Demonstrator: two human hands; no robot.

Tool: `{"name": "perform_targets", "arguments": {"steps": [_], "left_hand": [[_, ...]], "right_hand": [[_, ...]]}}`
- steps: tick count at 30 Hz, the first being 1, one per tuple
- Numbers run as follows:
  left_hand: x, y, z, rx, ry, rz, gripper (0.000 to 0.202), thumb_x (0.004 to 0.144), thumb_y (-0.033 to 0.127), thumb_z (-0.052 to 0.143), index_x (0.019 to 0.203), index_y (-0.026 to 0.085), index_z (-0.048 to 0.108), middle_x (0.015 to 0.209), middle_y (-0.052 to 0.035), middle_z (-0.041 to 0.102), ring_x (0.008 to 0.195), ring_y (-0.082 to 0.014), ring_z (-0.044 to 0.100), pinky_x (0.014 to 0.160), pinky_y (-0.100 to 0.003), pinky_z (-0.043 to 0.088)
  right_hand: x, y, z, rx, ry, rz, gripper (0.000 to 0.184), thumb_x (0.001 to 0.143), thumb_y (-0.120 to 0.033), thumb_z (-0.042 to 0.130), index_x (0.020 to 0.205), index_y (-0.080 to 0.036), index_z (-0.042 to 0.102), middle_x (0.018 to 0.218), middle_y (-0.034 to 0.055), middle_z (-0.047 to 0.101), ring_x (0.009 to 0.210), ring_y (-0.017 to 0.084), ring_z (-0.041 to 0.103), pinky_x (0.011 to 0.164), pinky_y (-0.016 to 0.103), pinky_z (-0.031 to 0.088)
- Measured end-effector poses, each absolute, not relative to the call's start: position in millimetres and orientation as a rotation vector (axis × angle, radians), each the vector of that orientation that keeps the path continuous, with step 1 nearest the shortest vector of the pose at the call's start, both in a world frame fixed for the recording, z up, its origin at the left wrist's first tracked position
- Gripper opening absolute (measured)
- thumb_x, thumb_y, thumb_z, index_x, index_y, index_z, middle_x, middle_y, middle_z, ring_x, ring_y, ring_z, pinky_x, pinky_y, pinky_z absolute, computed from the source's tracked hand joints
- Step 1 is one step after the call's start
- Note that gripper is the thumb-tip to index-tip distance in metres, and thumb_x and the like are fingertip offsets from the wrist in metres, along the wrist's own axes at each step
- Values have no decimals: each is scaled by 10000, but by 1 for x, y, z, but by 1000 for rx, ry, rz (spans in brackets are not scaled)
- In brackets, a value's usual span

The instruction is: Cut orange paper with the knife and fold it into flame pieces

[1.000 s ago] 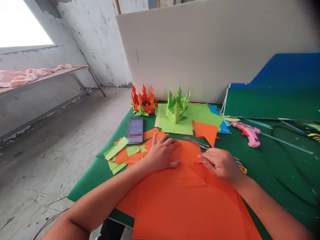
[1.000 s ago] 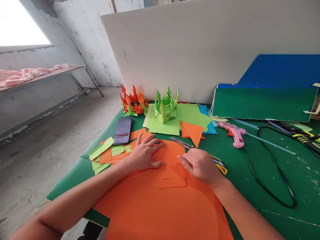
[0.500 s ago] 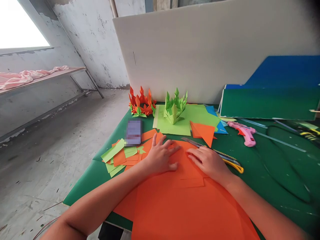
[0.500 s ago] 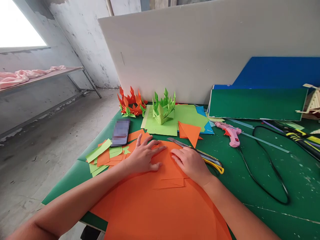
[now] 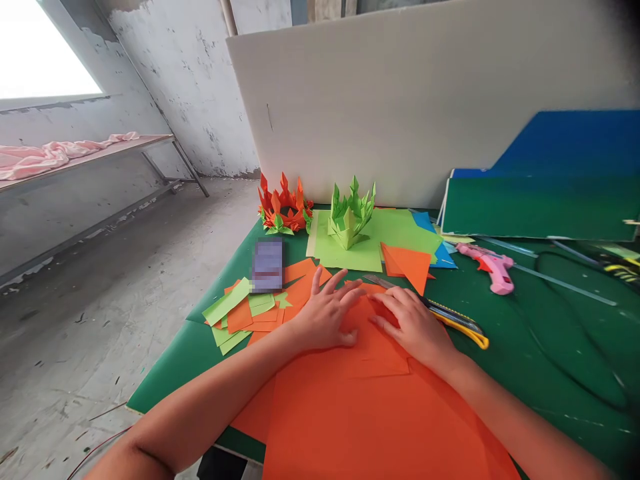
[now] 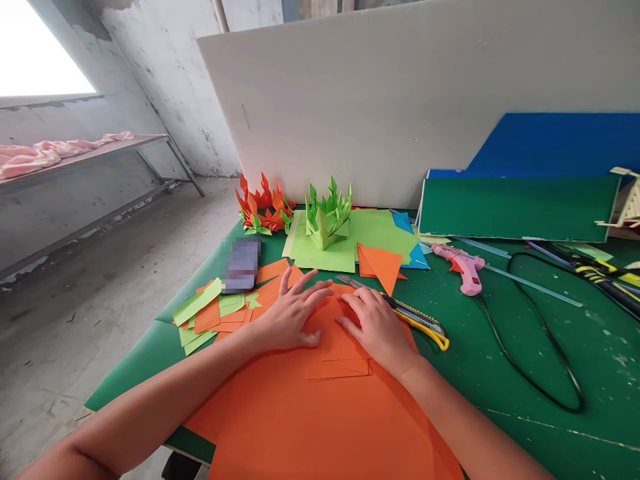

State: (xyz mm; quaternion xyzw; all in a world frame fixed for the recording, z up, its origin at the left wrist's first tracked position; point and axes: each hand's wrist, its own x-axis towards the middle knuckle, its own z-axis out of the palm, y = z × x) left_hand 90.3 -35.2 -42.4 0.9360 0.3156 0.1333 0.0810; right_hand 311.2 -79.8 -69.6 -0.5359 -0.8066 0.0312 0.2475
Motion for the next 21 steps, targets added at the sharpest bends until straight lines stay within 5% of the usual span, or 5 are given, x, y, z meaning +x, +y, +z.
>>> {"name": "perform_targets", "arguments": {"steps": [7,12,15,21], "left_hand": [[93,-35,-39,2762,880,513,585,727,303,641,1294,223,521,1274,-98,599,1340,-317,409,1185,-550,-50],[96,-35,-38,2767,913,612,216,911,321,562,1104,286,652,1040,-20,692,1206,-238,534,1179,-503,11],[97,-37,-38,2768,950,711,197,975,314,498,949,296,692,943,20,711,1163,-202,558,1172,-475,28],[100,-43,-37,2769,956,690,119,897,256,562,904,282,679,901,24,720,1143,-211,567,1168,-474,53]], "right_hand": [[311,-80,-67,-1460,-2144,188,284,934,-371,579,1182,-235,601,1080,86,629,1063,276,573,887,427,507],[307,-82,-55,-1325,-2112,305,140,966,-256,509,933,-225,641,910,57,683,898,234,609,812,393,503],[303,-84,-50,-1257,-2119,314,194,977,-235,479,875,-216,643,835,54,695,816,222,605,763,385,494],[297,-89,-53,-1191,-2148,217,245,983,-228,451,842,-211,651,762,59,680,739,211,587,682,359,462]]}}
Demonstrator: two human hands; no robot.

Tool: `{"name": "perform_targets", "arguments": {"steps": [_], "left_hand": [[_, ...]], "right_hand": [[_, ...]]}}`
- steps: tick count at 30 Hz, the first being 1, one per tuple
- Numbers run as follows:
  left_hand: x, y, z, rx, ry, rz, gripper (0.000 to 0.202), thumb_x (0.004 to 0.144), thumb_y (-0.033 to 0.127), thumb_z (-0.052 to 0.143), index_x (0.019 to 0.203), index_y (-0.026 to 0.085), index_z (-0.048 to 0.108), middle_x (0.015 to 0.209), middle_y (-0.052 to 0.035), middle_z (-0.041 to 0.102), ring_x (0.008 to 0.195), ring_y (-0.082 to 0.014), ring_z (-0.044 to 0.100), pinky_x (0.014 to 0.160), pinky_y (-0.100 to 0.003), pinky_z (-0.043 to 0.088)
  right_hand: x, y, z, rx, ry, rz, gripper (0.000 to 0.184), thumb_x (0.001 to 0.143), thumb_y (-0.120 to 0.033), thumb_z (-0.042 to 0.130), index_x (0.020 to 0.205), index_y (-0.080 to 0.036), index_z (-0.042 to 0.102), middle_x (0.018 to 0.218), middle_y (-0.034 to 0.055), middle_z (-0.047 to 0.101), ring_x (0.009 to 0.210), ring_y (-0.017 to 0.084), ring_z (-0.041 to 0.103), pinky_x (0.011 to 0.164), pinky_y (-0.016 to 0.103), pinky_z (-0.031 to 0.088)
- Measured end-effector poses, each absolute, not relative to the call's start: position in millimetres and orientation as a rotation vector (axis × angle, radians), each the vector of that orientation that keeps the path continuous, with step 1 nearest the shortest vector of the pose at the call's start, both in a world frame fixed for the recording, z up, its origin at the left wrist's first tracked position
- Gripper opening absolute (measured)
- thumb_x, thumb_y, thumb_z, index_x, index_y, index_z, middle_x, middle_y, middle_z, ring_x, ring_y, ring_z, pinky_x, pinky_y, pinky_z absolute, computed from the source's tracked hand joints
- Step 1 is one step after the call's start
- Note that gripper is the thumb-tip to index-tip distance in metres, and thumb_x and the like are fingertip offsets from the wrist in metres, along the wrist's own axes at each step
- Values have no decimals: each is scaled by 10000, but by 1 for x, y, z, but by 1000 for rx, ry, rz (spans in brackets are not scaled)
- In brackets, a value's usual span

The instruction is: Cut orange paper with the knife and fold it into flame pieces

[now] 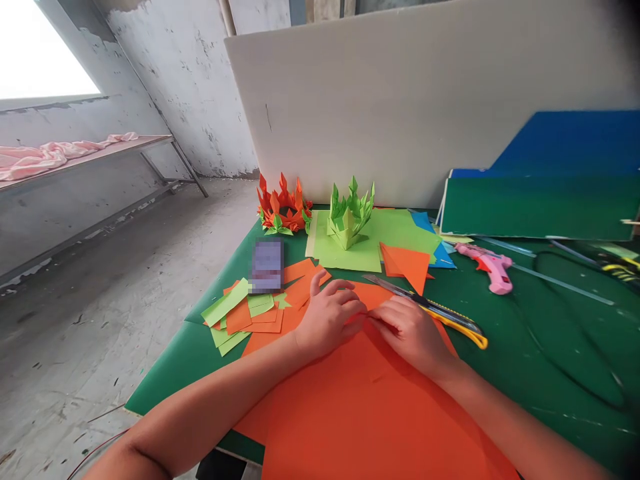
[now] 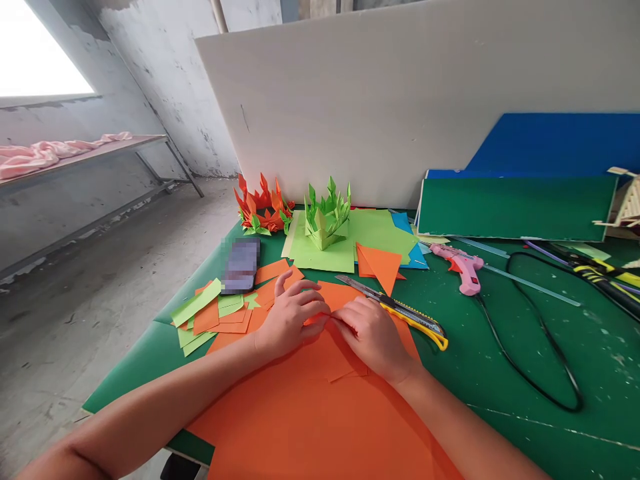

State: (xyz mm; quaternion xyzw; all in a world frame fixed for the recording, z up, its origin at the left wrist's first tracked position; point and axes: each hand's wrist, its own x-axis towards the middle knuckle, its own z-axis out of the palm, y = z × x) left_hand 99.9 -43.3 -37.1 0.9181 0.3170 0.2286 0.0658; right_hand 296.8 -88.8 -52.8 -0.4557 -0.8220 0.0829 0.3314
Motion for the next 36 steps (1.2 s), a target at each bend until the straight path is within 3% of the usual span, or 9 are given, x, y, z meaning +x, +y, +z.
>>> {"name": "perform_targets", "arguments": {"steps": [7,13,17,21,25,32,34,36], "left_hand": [[93,-30,-32,2716,1128,777,89,758,152,581,717,231,587,795,25,670,933,-193,602,1147,-492,141],[74,-3,-28,2610,1433,968,116,780,132,567,713,226,563,795,20,670,929,-200,614,1107,-484,221],[76,-12,-25,2570,1371,1023,122,905,224,534,825,248,623,910,13,708,994,-198,607,1111,-468,201],[87,-33,-26,2724,980,733,188,937,393,575,1067,297,669,1047,-2,718,1097,-224,574,1113,-462,162],[89,-32,-29,2724,959,709,246,992,312,492,873,274,704,831,25,722,942,-180,604,1057,-430,222],[72,-8,-23,2537,1224,930,187,936,267,557,807,243,690,827,15,728,848,-180,624,910,-385,356],[70,-6,-22,2463,1246,998,174,931,265,559,817,239,687,842,14,736,852,-184,633,880,-370,381],[70,-6,-24,2367,1259,1068,150,924,266,567,836,238,684,869,13,742,873,-187,642,870,-356,402]], "right_hand": [[298,-89,-52,-1201,-2107,173,219,958,-187,488,816,-212,653,747,50,695,725,207,599,691,354,463],[304,-85,-55,-1248,-2054,190,225,952,-237,523,772,-216,657,740,47,707,711,207,608,711,371,485],[304,-85,-55,-1275,-2022,215,226,955,-262,526,779,-221,663,746,49,711,715,214,616,710,377,493],[301,-87,-52,-1264,-2038,239,224,960,-239,509,802,-225,667,770,50,720,744,221,626,721,379,494],[302,-87,-50,-1249,-2030,263,212,959,-228,512,808,-227,661,770,44,718,741,216,626,721,376,490],[315,-85,-54,-1296,-1675,244,204,938,-301,563,764,-229,639,775,47,702,766,222,644,714,357,504],[319,-84,-56,-1317,-1532,324,205,954,-346,539,828,-229,650,836,56,702,824,226,654,735,350,513],[322,-83,-60,-1262,-1447,480,214,971,-404,502,1034,-241,625,979,74,701,929,234,660,780,355,528]]}}
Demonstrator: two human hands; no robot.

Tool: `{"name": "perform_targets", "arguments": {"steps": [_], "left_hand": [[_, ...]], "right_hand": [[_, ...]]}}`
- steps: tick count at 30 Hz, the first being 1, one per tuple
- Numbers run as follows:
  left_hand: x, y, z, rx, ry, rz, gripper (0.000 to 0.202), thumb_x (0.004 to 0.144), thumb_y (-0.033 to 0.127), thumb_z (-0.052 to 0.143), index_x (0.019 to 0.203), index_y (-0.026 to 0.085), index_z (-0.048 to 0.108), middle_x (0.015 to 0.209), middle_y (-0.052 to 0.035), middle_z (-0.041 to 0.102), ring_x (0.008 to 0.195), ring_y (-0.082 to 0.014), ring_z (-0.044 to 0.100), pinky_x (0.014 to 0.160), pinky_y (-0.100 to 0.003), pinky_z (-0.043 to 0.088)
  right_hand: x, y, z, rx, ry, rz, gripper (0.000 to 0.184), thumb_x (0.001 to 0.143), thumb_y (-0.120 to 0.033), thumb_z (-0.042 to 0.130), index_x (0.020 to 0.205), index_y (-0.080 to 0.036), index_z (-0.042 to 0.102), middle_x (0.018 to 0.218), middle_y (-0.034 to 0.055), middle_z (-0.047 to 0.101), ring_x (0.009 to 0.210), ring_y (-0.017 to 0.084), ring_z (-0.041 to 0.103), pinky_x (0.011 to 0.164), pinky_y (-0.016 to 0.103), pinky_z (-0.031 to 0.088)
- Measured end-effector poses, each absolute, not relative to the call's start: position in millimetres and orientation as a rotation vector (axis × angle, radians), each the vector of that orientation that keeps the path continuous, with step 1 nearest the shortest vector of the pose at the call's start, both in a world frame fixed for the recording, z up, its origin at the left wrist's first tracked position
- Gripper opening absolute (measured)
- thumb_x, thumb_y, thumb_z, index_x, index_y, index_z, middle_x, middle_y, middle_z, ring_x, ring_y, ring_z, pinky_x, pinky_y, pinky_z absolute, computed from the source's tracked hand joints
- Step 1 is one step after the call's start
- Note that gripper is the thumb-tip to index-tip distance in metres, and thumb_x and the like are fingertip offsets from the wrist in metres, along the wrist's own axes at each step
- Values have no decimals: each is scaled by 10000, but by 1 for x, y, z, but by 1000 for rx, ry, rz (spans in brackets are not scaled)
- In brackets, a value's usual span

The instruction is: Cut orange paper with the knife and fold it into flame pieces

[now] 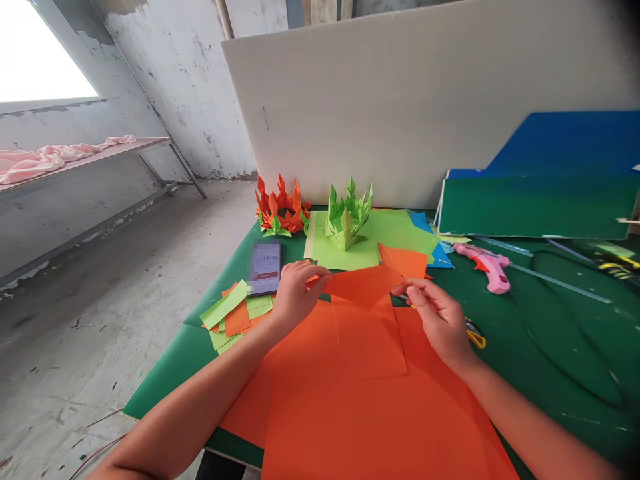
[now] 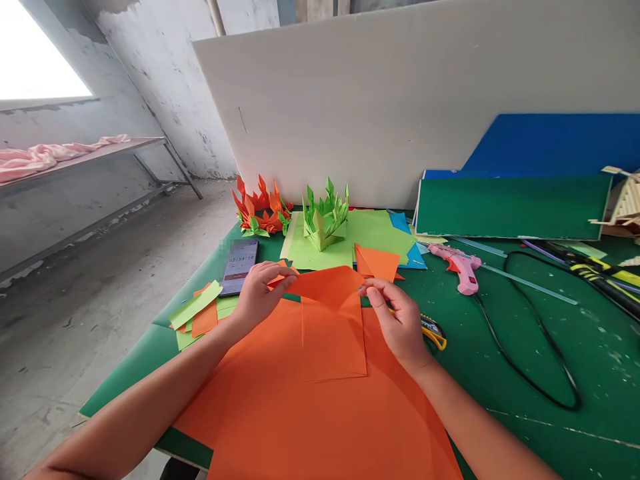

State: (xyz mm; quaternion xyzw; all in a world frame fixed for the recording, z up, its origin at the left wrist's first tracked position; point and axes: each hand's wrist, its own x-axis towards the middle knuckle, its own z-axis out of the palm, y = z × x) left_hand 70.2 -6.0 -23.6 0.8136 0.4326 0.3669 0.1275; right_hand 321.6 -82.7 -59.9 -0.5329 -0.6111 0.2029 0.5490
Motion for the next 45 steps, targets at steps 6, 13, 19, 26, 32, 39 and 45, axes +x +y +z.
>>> {"name": "perform_targets", "arguments": {"steps": [6,13,19,26,32,39,45], "left_hand": [[79,-18,-31,2309,1041,1079,87,913,191,578,892,229,654,887,12,733,860,-164,639,869,-330,407],[81,-19,-37,2468,890,1035,131,915,126,552,891,215,646,999,-18,731,945,-179,636,879,-338,423],[80,-15,-44,2450,773,802,282,884,21,428,917,192,649,1175,-64,679,1054,-179,651,891,-305,515],[81,-19,-47,2611,717,521,292,931,218,545,1206,156,620,1410,-136,532,1307,-260,508,1090,-384,431],[80,-19,-43,2723,762,426,371,941,349,570,1292,229,580,1345,-111,557,1277,-295,493,1079,-462,396],[80,-21,-33,2683,679,382,286,962,324,540,1229,233,590,1286,-78,604,1147,-234,576,1024,-399,356],[76,-21,-30,2720,736,381,197,977,328,526,1108,254,652,1326,-44,606,1153,-242,540,966,-404,322]], "right_hand": [[320,-74,-67,-1227,-1453,540,599,807,-456,727,1300,-289,432,1068,50,586,814,181,593,726,334,535],[323,-83,-56,-1115,-1764,329,139,865,-214,657,972,-294,697,1048,47,529,979,216,567,808,346,512],[325,-83,-55,-930,-2110,223,420,856,6,457,1063,-273,692,1060,63,640,994,220,580,857,398,495],[322,-85,-54,-837,-2378,255,177,941,-206,580,1060,-236,708,1037,54,713,944,216,593,844,377,495],[322,-83,-58,-871,-2374,310,219,959,-213,551,1132,-230,684,1055,59,713,955,206,610,850,364,503],[324,-81,-56,-934,-2274,368,175,952,-165,531,1010,-234,681,986,41,731,920,195,641,838,351,506],[320,-82,-53,-1005,-2215,436,177,977,-245,516,913,-230,680,892,41,725,850,189,644,781,334,505]]}}
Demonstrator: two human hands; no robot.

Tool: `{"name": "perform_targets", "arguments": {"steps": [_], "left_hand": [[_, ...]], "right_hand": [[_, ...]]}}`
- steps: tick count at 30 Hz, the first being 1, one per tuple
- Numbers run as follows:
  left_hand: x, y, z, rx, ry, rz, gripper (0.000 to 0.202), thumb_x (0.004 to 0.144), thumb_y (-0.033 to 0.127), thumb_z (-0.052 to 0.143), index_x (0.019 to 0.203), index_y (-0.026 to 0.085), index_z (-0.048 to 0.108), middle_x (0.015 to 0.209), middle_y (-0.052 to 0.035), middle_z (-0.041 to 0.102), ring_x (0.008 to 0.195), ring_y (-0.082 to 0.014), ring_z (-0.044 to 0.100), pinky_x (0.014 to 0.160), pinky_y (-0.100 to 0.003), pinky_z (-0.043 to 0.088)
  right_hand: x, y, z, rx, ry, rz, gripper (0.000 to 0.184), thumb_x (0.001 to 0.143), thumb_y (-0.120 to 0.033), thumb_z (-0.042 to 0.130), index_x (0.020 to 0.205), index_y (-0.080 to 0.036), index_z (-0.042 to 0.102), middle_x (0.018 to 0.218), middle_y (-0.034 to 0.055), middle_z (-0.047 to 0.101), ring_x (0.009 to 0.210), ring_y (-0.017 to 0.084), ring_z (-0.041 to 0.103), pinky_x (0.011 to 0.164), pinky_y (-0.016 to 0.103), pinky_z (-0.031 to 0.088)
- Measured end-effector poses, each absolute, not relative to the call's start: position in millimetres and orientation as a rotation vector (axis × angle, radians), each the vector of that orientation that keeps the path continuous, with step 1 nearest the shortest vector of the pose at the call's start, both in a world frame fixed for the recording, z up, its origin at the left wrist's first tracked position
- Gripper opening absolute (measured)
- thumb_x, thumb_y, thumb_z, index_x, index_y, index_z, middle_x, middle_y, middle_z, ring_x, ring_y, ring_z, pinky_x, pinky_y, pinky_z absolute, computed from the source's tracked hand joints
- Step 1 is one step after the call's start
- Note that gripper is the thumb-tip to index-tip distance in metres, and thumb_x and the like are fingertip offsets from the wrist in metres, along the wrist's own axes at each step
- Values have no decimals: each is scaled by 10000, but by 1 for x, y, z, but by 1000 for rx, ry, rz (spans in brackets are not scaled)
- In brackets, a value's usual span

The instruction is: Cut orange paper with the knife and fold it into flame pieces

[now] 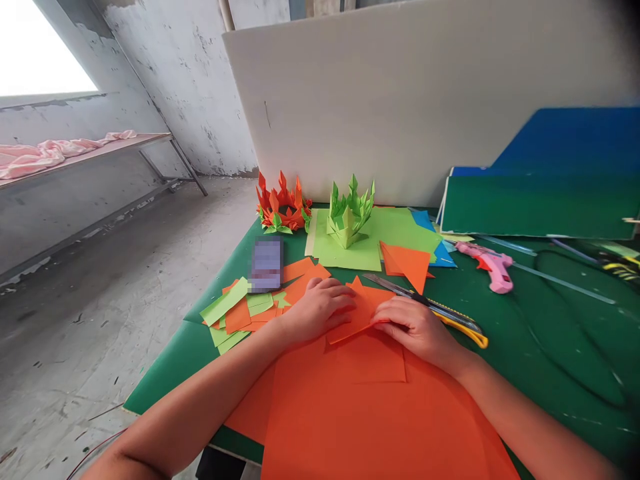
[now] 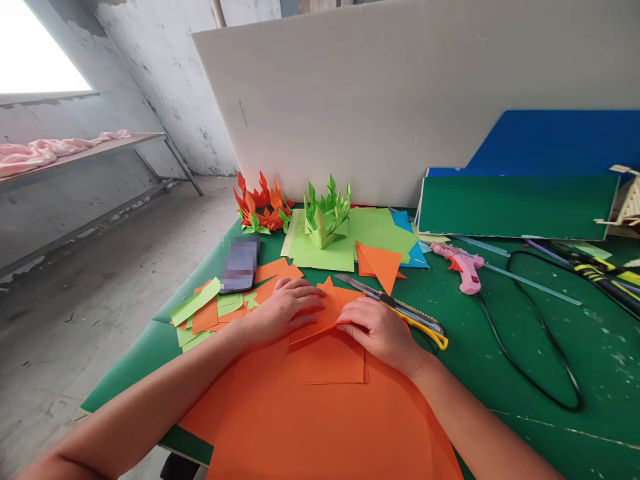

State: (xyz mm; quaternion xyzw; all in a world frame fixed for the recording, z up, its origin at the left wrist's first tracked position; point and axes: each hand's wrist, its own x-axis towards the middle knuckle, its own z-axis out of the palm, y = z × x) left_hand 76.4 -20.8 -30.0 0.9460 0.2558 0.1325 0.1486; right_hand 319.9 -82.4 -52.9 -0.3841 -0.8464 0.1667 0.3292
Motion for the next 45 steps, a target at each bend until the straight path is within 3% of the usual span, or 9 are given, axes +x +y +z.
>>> {"name": "perform_targets", "arguments": {"steps": [9,16,19,24,29,35,40,42,45], "left_hand": [[73,-14,-32,2675,767,376,221,941,348,569,1122,266,666,1338,-30,611,1160,-258,517,969,-417,306],[67,2,-39,2575,728,402,311,930,143,487,1078,284,721,1212,-25,684,1095,-230,546,948,-396,332],[68,8,-40,2505,759,436,302,1003,249,428,1114,273,708,1126,-22,714,1086,-211,556,971,-369,344],[68,12,-35,2404,798,401,416,1047,378,306,1118,241,693,1045,-30,718,1060,-197,581,943,-322,387],[69,1,-29,2515,767,391,331,874,495,651,1110,263,654,1058,-26,700,1081,-242,547,972,-377,329],[73,-8,-31,2664,697,325,198,943,327,593,1117,339,688,1128,-35,615,1041,-222,528,916,-361,332],[75,-8,-32,2713,703,317,256,978,298,525,1136,399,699,1138,-35,609,1056,-225,523,933,-383,322],[75,-8,-31,2700,711,307,253,976,300,526,1127,392,706,1141,-38,611,1059,-227,526,933,-387,324],[75,-9,-32,2691,717,297,261,980,290,518,1125,393,708,1147,-36,614,1061,-227,528,936,-394,317]], "right_hand": [[318,-80,-57,-1078,-2147,474,167,963,-259,537,892,-230,686,859,50,726,828,203,654,764,347,526],[310,-76,-61,-1339,-2003,473,150,919,-327,596,852,-230,688,860,42,728,743,202,662,640,310,531],[307,-76,-59,-1399,-1976,472,153,911,-332,605,828,-224,675,811,30,710,638,179,609,556,293,480],[304,-73,-60,-1417,-2012,430,182,909,-347,605,788,-217,646,746,17,677,619,175,585,559,292,448],[304,-71,-64,-1397,-2031,340,199,905,-344,611,752,-218,608,690,9,646,601,172,573,532,282,418],[302,-72,-64,-1387,-2030,316,204,908,-321,605,731,-224,575,663,1,625,597,172,570,525,283,403],[302,-73,-64,-1386,-2007,310,162,919,-331,588,793,-228,590,628,-5,606,567,172,568,509,285,424],[303,-74,-63,-1364,-1975,298,120,933,-324,572,877,-227,612,706,17,653,634,186,609,576,300,484],[307,-77,-59,-1217,-2020,248,124,962,-258,525,954,-230,646,905,61,706,858,220,651,805,379,530]]}}
